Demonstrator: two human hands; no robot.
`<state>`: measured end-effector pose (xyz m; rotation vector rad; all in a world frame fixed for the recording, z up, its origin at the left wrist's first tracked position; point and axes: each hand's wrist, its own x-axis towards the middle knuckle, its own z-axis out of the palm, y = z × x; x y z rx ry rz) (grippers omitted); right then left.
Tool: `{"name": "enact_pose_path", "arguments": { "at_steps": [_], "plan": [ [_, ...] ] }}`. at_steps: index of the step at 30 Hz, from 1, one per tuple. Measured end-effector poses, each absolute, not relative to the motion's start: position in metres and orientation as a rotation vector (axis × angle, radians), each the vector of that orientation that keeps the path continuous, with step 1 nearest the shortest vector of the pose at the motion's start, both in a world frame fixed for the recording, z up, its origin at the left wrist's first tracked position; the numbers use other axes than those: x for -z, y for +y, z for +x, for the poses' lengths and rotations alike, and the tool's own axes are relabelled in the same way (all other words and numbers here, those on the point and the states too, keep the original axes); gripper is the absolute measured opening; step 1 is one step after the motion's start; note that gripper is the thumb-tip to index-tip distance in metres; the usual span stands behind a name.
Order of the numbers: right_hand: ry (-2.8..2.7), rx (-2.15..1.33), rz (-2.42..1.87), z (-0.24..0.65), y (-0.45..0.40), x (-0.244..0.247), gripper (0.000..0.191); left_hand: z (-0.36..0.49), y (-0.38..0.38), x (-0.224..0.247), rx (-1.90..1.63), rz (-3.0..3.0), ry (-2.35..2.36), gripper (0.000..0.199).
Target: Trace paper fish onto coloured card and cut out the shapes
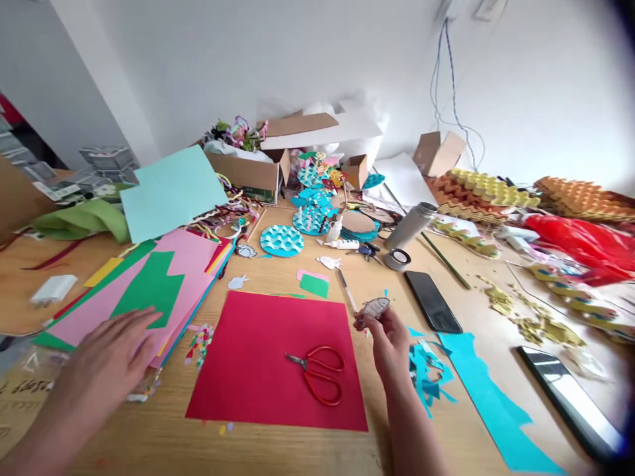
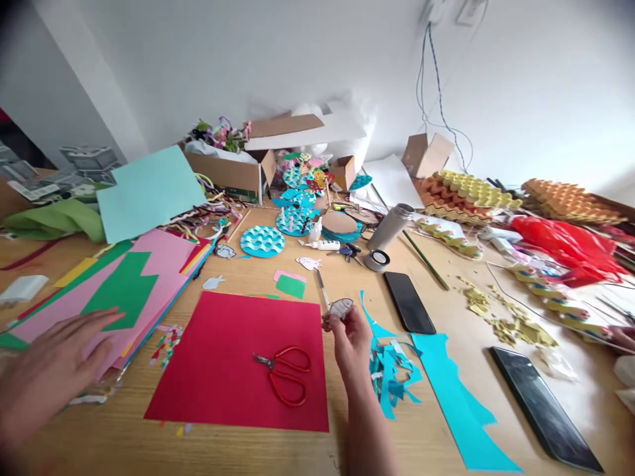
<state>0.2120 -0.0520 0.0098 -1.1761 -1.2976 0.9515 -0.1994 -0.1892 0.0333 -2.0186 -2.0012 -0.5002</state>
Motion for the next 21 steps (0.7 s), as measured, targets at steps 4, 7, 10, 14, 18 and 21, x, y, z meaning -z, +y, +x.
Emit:
{"name": "enact_pose_path", "arguments": {
  "at_steps": [4, 7, 10, 14, 18, 21],
  "plan": [
    [-1.517, -1.118, -1.182, 0.208, -0.067, -0.032, 0.021, -0.121, -0.186, -0.032, 0.675, -2.345, -1.737, 0.027],
    [-1.8, -1.112, -1.244, 0.208, -0.081, -0.045, 0.022, -0.08, -0.187, -0.023, 0.648, -2.565, -1.627, 0.027],
    [-2.052, -1.023, -1.287, 0.209, -0.097, -0.05, 0.026, -0.061, -0.188, -0.019, 0.613, -2.701, -1.609, 0.031],
    [-2.125, -0.995, -1.364, 0.212, -0.116, -0.042, 0.024, -0.052, -0.188, -0.021, 0.457, -2.818, -1.635, 0.027],
    [-2.029, -0.865, -1.343, 0.215, -0.124, -0.03, 0.036, -0.049, -0.187, -0.02, 0.387, -2.827, -1.671, 0.025],
    [-2.151, -0.682, -1.271, 0.215, -0.124, -0.027, 0.032, -0.048, -0.187, -0.016, 0.438, -2.822, -1.676, 0.02]
  ]
}}
